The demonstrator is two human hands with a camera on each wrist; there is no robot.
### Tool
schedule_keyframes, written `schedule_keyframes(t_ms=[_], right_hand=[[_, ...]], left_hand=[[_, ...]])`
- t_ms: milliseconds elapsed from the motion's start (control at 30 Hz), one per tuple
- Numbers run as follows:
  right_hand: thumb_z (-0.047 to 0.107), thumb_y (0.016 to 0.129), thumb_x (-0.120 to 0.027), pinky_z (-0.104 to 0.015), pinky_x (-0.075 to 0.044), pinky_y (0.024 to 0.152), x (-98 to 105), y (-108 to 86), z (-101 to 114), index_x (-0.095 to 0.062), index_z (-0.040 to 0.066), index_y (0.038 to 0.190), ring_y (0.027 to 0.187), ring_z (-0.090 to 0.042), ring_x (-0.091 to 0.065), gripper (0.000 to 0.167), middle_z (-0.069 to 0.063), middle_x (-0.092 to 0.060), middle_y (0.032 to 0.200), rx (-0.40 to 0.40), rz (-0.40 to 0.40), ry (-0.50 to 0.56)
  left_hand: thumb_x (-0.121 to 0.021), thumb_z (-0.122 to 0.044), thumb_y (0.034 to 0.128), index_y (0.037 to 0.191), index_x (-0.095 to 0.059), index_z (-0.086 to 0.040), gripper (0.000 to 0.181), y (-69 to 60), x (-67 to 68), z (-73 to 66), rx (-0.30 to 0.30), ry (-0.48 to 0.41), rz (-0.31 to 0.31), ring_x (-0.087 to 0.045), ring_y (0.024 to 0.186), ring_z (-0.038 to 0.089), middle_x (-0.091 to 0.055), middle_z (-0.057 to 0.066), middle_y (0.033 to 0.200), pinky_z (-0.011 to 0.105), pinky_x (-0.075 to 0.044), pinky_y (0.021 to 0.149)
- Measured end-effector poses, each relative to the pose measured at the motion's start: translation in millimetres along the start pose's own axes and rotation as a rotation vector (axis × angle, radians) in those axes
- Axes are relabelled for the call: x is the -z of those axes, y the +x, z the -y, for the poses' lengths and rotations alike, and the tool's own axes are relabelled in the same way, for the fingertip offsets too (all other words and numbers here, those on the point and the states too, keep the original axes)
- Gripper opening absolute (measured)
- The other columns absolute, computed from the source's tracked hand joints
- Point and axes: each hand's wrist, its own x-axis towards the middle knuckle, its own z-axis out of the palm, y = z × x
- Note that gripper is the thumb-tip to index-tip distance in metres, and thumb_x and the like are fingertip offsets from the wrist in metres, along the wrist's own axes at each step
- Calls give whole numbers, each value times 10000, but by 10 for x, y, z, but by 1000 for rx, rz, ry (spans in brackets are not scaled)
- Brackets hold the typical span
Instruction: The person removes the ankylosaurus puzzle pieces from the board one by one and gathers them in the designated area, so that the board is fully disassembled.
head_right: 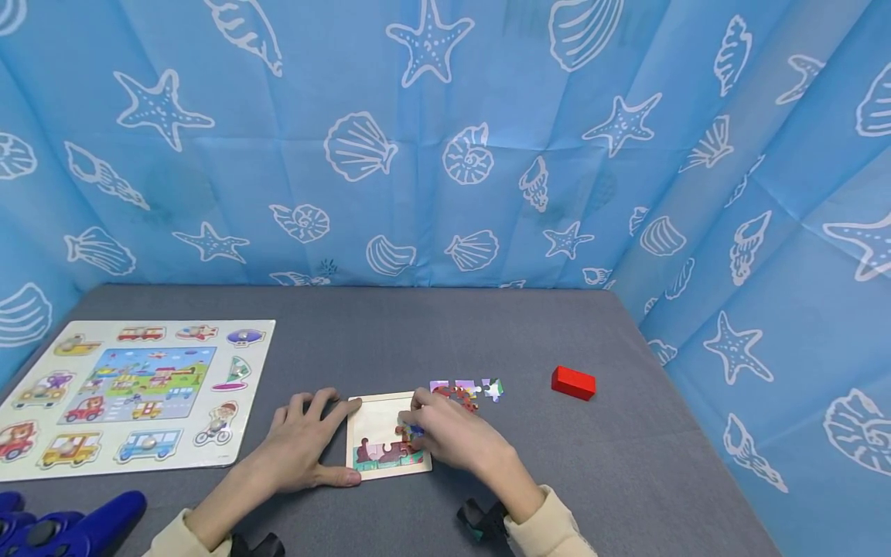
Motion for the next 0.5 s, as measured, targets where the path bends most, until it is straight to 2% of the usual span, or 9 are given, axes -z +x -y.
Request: schedule_keyframes(t_ms=[233,500], right_hand=[[99,880,-794,-201,-472,721,25,-50,-71,-753,68,1207,839,-76,-527,331,-18,-633,1020,17,-41,30],[121,890,-784,-209,-473,731,60,-97,-121,-742,82,1228,823,-69,-518,343,-15,-622,1027,0,-43,43]], left_hand=[[-823,-694,686,1506,-492,-234,997,5,-4,7,1,-1,-4,-404,1319,456,-427,164,1510,635,-363,993],[-828,-678,696,1511,-489,-233,988,-1,-9,12,-4,-14,-2,-394,1324,459,-421,155,1516,627,-358,995]])
